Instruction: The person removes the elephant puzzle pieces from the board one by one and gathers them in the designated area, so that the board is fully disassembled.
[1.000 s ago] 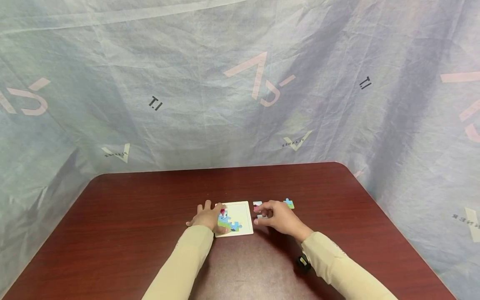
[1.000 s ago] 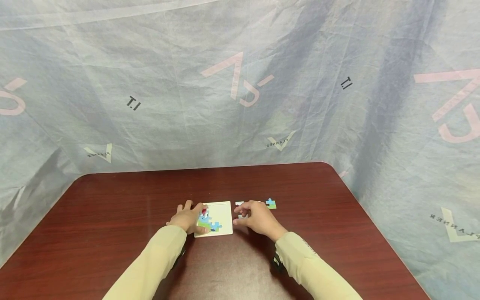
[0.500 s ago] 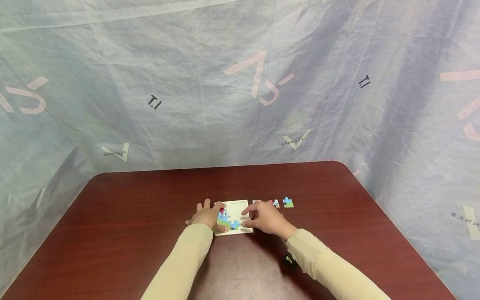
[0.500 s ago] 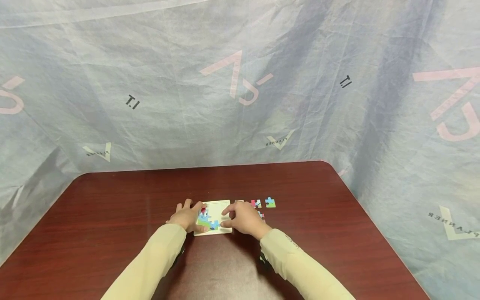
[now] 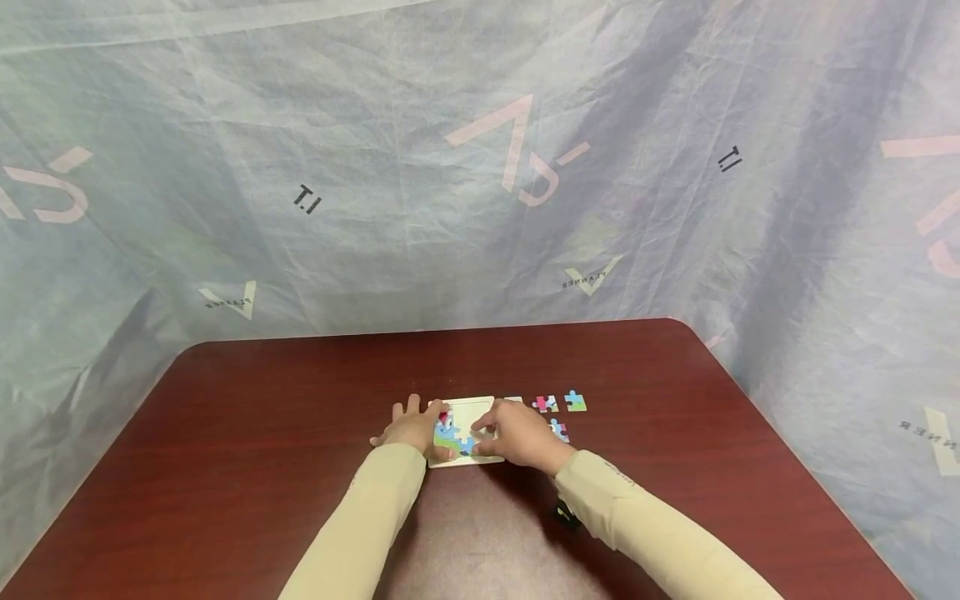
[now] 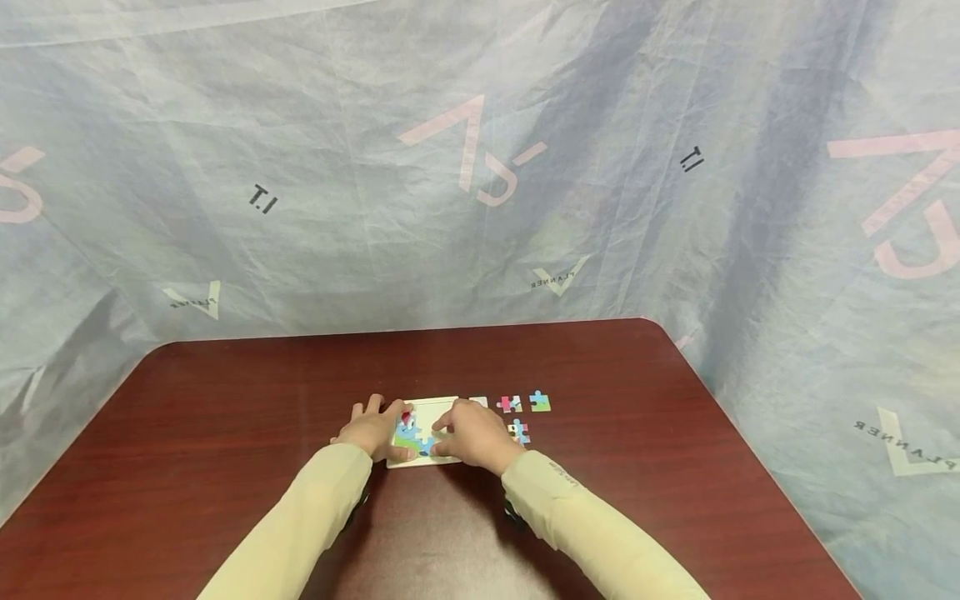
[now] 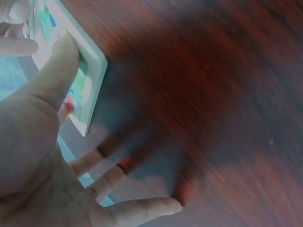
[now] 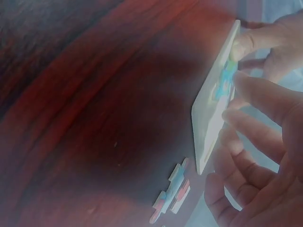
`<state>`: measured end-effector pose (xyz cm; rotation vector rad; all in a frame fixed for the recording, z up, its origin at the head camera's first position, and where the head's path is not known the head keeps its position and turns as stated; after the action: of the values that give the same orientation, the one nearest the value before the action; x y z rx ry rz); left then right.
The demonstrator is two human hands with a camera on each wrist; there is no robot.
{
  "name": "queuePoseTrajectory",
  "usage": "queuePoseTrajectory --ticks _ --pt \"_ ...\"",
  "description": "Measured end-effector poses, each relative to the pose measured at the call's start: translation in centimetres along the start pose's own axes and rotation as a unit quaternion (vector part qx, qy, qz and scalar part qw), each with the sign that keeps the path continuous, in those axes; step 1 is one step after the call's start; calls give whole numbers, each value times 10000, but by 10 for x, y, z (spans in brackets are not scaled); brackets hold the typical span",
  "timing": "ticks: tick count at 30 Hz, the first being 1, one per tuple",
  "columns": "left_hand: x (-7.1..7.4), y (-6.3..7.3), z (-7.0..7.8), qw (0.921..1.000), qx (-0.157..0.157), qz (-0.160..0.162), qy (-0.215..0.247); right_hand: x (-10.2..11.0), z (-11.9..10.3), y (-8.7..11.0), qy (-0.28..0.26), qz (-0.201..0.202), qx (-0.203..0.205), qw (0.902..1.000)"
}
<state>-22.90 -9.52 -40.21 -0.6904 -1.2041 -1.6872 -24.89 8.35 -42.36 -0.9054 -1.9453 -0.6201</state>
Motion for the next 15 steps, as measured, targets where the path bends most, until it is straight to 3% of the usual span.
queuePoseTrajectory --ticks 8,15 --pt "1 0 -1 10000 -58 -2 -36 -5 -5 -5 402 -87 -18 9992" --pt "-2 -3 -3 10000 3 -57 -32 -9 -10 -9 347 -18 -33 9994"
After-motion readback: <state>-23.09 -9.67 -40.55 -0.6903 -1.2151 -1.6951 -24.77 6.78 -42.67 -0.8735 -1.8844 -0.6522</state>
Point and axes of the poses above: each hand's wrist, its own y-axis away from the middle knuckle, its own x-axis out of the back of the hand, z = x × y, the point moved 1 cm from there along -y, towards the middle knuckle, and after that the axes turned 8 degrees about -z, right-handed, at the moved point
